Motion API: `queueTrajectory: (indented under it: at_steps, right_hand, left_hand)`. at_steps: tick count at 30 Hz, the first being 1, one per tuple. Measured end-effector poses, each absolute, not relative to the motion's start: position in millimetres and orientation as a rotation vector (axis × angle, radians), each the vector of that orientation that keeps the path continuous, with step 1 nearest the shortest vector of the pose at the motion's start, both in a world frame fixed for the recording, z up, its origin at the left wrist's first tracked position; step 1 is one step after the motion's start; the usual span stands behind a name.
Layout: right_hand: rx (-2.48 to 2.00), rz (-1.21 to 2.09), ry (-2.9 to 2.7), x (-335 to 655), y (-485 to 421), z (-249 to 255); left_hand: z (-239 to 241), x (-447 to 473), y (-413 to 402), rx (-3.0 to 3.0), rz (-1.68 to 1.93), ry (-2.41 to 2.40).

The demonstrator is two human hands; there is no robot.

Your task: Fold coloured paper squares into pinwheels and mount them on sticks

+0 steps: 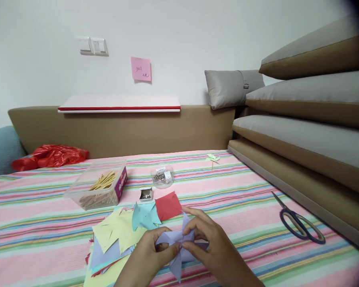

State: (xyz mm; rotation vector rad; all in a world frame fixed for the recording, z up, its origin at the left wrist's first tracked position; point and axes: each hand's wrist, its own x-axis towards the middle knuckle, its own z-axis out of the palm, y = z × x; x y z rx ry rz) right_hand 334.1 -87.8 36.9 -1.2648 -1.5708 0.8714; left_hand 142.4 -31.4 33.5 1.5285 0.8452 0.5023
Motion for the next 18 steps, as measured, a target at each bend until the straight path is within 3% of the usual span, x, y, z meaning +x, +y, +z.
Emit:
queueTrajectory:
  at_steps: [18]
  right_hand:
    - [-1.293,0.778,-1.768,338.0,-92.9,43.8]
  left_hand:
    - [36.2,145.7,-28.5,1.537,0.514,0.892]
